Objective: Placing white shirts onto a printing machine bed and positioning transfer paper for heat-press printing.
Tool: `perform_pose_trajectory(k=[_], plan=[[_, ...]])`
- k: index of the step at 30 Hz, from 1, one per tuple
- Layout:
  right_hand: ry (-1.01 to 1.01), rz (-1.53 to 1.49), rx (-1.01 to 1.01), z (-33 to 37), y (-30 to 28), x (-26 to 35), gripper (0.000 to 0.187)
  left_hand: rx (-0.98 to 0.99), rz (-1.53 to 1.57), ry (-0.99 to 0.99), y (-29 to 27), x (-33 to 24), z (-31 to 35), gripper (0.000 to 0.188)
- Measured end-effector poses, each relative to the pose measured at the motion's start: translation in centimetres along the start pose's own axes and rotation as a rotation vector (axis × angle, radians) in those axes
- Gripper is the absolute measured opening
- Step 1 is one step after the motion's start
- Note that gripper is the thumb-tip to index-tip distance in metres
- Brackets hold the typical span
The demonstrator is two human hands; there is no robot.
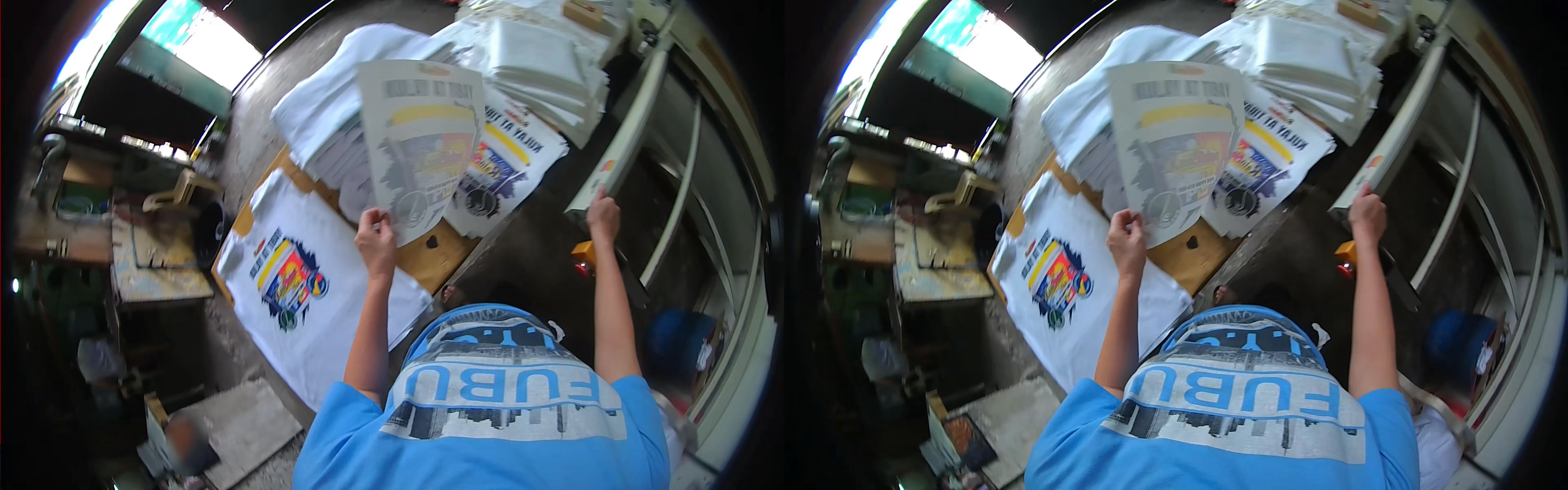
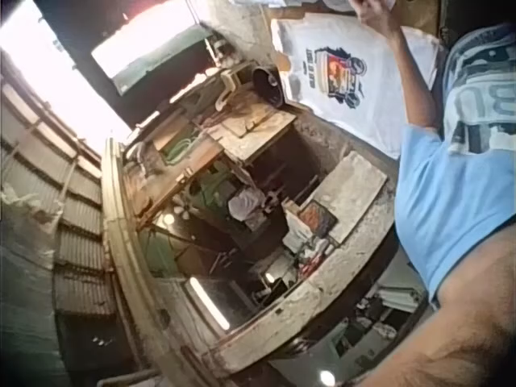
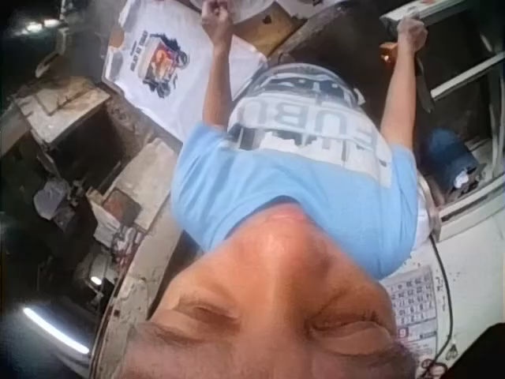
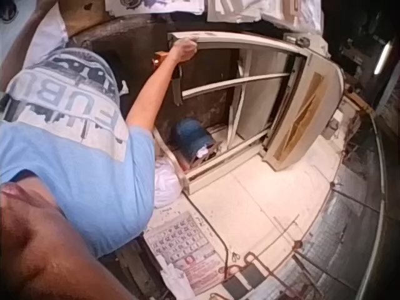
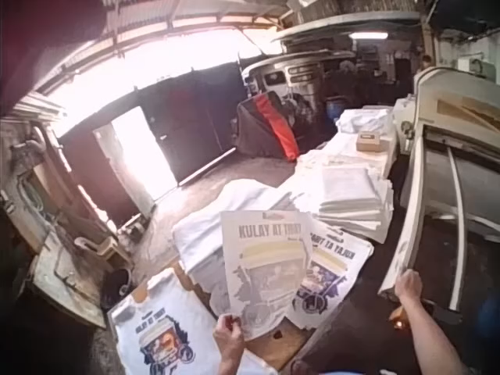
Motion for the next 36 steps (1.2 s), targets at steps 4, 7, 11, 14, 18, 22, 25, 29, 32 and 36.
perform_pose_trajectory(k=[4, 7, 11, 14, 18, 22, 25, 29, 32, 36], plan=[[0.029, 0.047, 0.026, -0.1, 0.0, 0.1, 0.065, -0.174, -0.138, -0.198, -5.2, 11.0, 4.0, 0.012], [0.017, 0.050, 0.033, 0.1, 0.2, 0.4, 0.067, -0.253, -0.111, -0.435, -7.5, 19.2, 8.9, 0.011], [-0.012, 0.083, 0.022, -1.1, 1.4, -0.7, 0.068, -0.343, -0.159, -0.632, -9.8, 25.0, 14.9, 0.009], [-0.026, 0.097, 0.015, -1.1, 1.6, -0.9, 0.069, -0.345, -0.224, -0.736, -11.1, 26.9, 17.4, 0.010], [-0.072, 0.074, 0.019, -1.4, 1.9, -1.3, 0.069, -0.317, -0.298, -0.789, -12.3, 28.5, 19.1, 0.012], [-0.067, 0.120, 0.014, -2.4, 2.0, -2.1, 0.068, -0.319, -0.235, -0.790, -12.4, 29.4, 19.4, 0.015], [-0.047, 0.080, 0.019, -2.2, 2.0, -2.0, 0.070, -0.340, -0.216, -0.767, -12.4, 29.7, 19.6, 0.015], [-0.068, 0.079, 0.023, -1.6, 1.9, -1.4, 0.069, -0.417, -0.120, -0.683, -12.6, 29.9, 19.6, 0.017], [-0.071, 0.099, 0.014, -1.7, 1.9, -1.5, 0.067, -0.470, -0.107, -0.578, -13.1, 29.7, 19.1, 0.015], [-0.084, 0.075, 0.006, -2.0, 1.9, -1.8, 0.068, -0.548, -0.104, -0.565, -14.0, 28.5, 17.8, 0.015]])
Point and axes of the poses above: each hand's wrist, its own z-axis away from the middle knuckle, its own y-axis out of the palm, x = y × z, the point moved 3 cm from there along -z, towards the middle knuckle, and after that the axes turned 14 degrees about -z, right-handed, at the moved point
